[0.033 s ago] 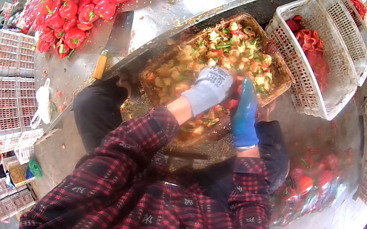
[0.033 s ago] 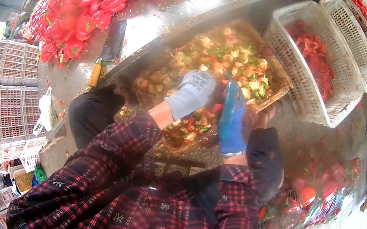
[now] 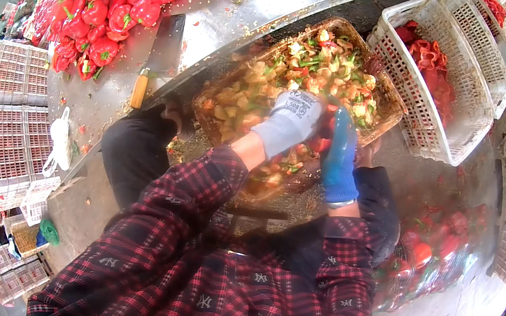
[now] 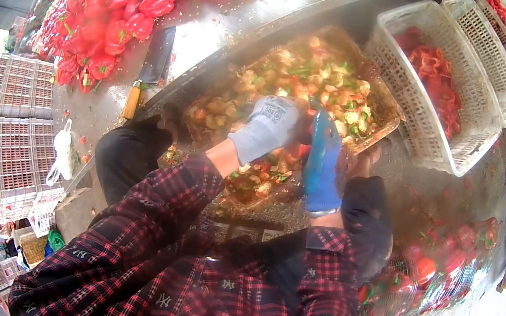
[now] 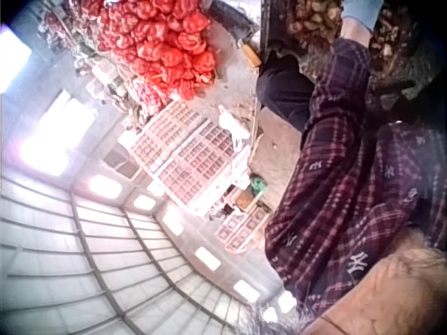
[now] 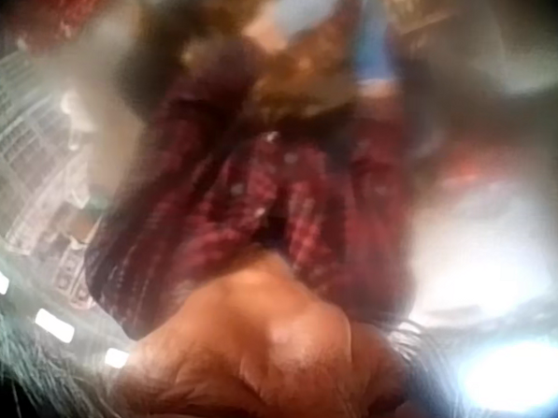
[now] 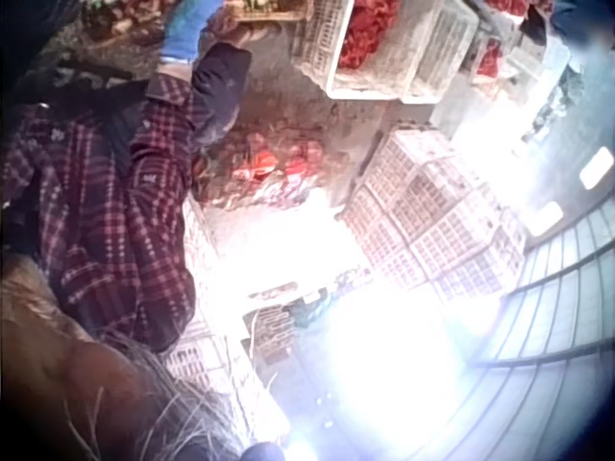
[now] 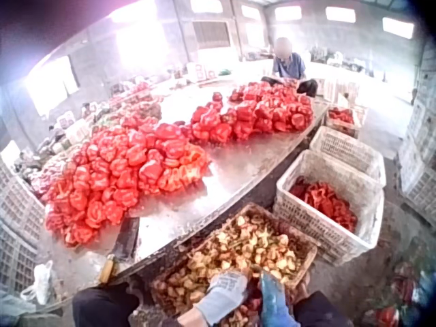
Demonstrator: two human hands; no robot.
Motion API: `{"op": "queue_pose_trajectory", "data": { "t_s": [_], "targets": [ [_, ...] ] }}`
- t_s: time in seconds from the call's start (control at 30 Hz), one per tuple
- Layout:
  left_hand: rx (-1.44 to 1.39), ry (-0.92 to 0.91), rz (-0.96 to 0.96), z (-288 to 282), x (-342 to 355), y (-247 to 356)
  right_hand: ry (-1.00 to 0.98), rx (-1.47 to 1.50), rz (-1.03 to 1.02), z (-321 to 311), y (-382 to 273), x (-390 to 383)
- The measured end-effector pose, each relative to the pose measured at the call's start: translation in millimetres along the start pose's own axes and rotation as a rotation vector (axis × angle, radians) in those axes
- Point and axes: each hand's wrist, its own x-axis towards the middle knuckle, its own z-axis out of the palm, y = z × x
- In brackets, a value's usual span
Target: The person repeatedly picks red bell peppers from a pile on a metal table, cuts off the stems with a knife, removes the seeds and core, and places the cleaned peppers into a white basket. The process is continuous and repetitive throughout the clip.
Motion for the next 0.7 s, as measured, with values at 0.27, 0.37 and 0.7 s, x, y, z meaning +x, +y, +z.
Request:
{"op": "queue_pose_trajectory", "data": {
  "t_s": [0.27, 0.37, 0.7],
  "targets": [
    [-0.435, 0.329, -0.096, 61.3, 6.6, -89.7, -0.155, -0.704, -0.598, -46.3, 27.2, -0.6],
    [-0.071, 0.377, -0.020, 33.3, -11.4, -60.0, -0.103, -0.540, -0.371, -41.1, 26.4, -0.4],
    [0.139, 0.242, 0.283, 20.9, 10.1, -4.1, -0.057, 0.407, 0.281, -18.5, 7.9, 2.6]
  ]
}}
